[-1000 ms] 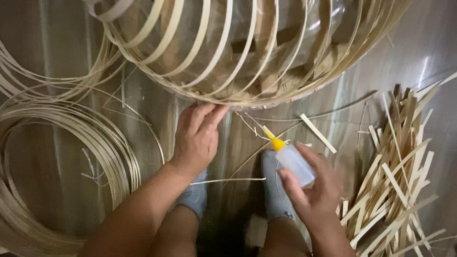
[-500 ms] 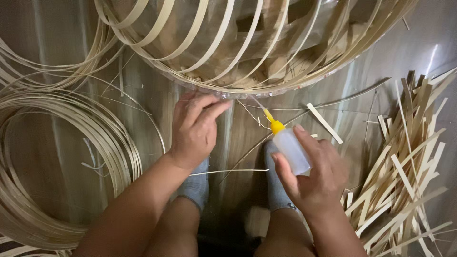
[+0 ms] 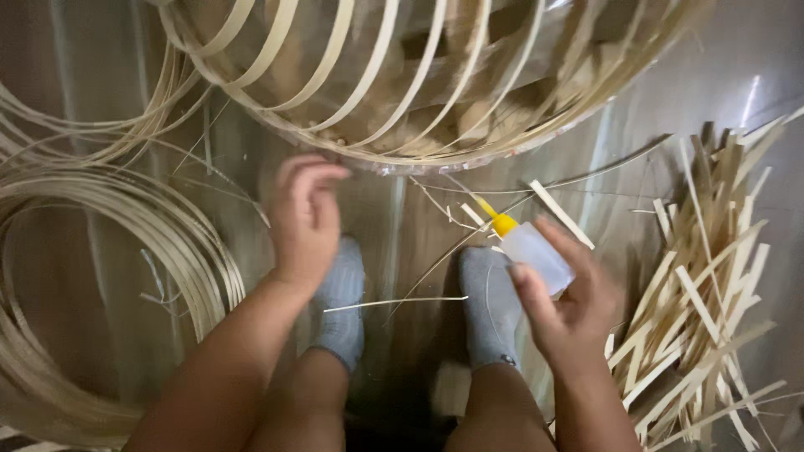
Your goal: The person is weaving and gluing strips of bamboo onto a spherical frame to create a lamp shade, using their hands and a bottle of glue.
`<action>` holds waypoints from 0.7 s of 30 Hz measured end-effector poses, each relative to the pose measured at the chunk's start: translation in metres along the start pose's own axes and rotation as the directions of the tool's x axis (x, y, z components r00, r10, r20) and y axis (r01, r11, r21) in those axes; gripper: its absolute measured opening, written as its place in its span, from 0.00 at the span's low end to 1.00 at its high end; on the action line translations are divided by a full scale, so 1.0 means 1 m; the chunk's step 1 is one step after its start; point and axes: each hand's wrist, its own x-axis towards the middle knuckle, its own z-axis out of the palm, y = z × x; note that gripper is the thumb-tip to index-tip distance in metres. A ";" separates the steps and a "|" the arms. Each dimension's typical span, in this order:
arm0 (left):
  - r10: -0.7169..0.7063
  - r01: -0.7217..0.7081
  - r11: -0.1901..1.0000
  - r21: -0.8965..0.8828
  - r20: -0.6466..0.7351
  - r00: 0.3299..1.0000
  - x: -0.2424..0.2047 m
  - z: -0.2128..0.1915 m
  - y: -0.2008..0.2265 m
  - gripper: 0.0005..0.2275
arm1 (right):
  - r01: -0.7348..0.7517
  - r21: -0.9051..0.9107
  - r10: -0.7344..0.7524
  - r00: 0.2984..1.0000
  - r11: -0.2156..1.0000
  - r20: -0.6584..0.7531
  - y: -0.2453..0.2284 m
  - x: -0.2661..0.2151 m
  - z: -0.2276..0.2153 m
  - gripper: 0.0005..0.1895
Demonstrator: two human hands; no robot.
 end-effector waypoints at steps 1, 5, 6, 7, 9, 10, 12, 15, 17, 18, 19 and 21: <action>-0.091 0.087 0.988 -0.128 -0.027 0.996 -0.001 0.000 -0.006 0.12 | -0.129 0.024 0.129 0.992 0.991 -0.005 0.009 -0.002 -0.008 0.26; -0.355 0.284 0.832 -0.476 -0.065 0.932 0.011 -0.003 -0.031 0.07 | -0.363 0.422 0.387 0.921 0.831 0.030 0.064 0.001 -0.030 0.23; -0.404 0.312 0.798 -0.516 -0.075 0.912 0.014 -0.005 -0.036 0.06 | -0.374 0.409 0.403 0.915 0.832 0.016 0.079 0.001 -0.035 0.23; -0.476 0.353 0.731 -0.585 -0.065 0.877 0.018 -0.008 -0.039 0.08 | -0.386 0.396 0.419 0.908 0.833 0.003 0.093 0.000 -0.041 0.22; -0.609 0.417 0.574 -0.705 -0.027 0.793 0.027 -0.012 -0.043 0.11 | -0.383 0.333 0.420 0.907 0.862 -0.044 0.118 0.000 -0.047 0.22; -0.623 0.437 0.576 -0.691 -0.025 0.782 0.029 -0.014 -0.043 0.11 | -0.370 0.281 0.405 0.911 0.886 -0.077 0.127 0.000 -0.049 0.22; -0.649 0.477 0.580 -0.660 -0.021 0.761 0.032 -0.016 -0.037 0.11 | -0.322 0.006 0.317 0.927 0.947 -0.199 0.138 0.000 -0.053 0.22; -0.617 0.580 0.763 -0.285 -0.053 0.785 0.020 -0.017 -0.017 0.09 | -0.288 -0.421 0.158 0.935 0.860 -0.316 0.145 0.000 -0.055 0.20; -0.320 0.314 0.932 -0.179 -0.004 0.947 0.007 -0.006 0.000 0.12 | -0.331 -0.394 0.213 0.925 0.858 -0.315 0.149 0.001 -0.056 0.19; -0.156 0.159 0.978 -0.133 0.033 0.987 0.005 -0.001 0.008 0.14 | -0.334 -0.413 0.215 0.927 0.847 -0.308 0.150 0.001 -0.057 0.18; -0.004 0.000 0.999 0.053 0.066 0.998 0.004 0.006 0.016 0.14 | -0.336 -0.433 0.217 0.928 0.836 -0.302 0.152 0.000 -0.059 0.18; 0.158 -0.203 0.952 0.231 0.195 0.968 -0.001 0.014 0.032 0.17 | -0.325 -0.528 0.184 0.935 0.784 -0.303 0.151 -0.013 -0.064 0.19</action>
